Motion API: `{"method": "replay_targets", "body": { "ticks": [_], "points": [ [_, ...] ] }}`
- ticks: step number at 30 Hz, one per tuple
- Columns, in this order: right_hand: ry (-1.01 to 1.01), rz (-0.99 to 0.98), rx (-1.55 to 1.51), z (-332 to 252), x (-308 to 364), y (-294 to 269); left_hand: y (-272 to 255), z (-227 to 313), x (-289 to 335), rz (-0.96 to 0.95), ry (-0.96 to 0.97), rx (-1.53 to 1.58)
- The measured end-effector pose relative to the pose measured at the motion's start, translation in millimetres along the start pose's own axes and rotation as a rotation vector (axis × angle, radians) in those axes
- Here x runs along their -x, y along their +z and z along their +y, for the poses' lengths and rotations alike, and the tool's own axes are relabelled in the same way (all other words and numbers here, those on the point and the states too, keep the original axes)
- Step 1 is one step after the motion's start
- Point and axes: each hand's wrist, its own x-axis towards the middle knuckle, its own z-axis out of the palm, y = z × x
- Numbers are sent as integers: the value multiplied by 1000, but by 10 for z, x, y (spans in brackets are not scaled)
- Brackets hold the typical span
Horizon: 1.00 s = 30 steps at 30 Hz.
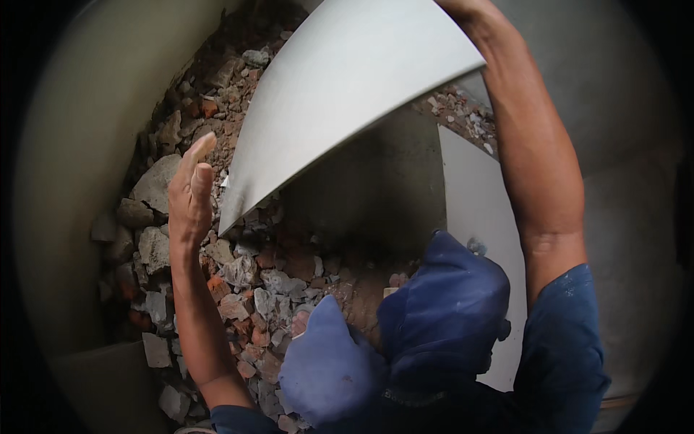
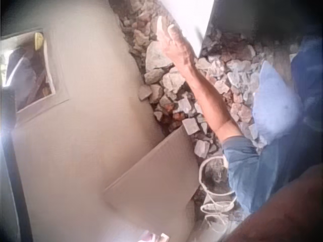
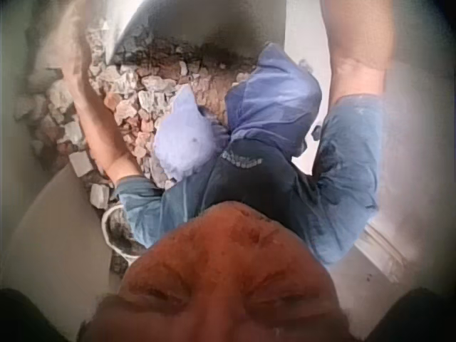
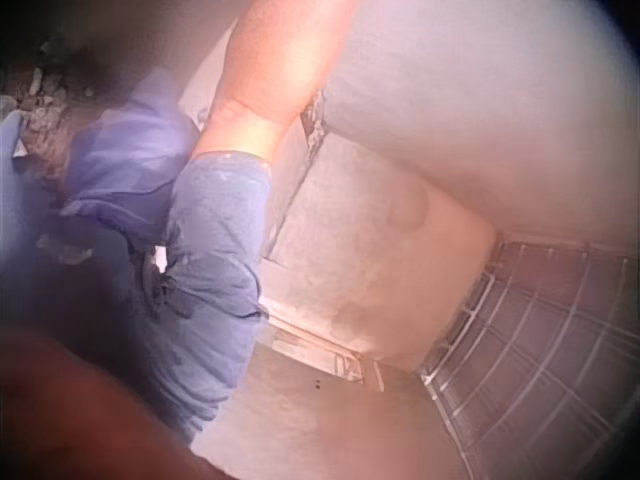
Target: The person spreads cement on a debris-covered floor using a trowel, then places a large white tile onto the cement and taps it with a rubber mallet to level it. The person lifts the tile, spreads more cement, and continues the process.
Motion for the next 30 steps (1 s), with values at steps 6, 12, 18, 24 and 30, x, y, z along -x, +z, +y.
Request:
{"method": "replay_targets", "body": {
  "ticks": [6,12,18,24,30],
  "points": [
    [-240,-69,-38,-1071,-400,263,-42,1540,-327,143,427,49],
    [-337,-121,-150,-1159,-659,681,-506,1276,-714,383,83,0],
    [-242,-296,-117,-511,125,1993,-1117,942,-921,400,164,119],
    [-241,-712,-126,-588,731,3165,-1537,725,-1024,430,149,147],
    [-353,-678,-309,-721,805,3772,-1892,416,-1163,531,18,128]
  ]
}}
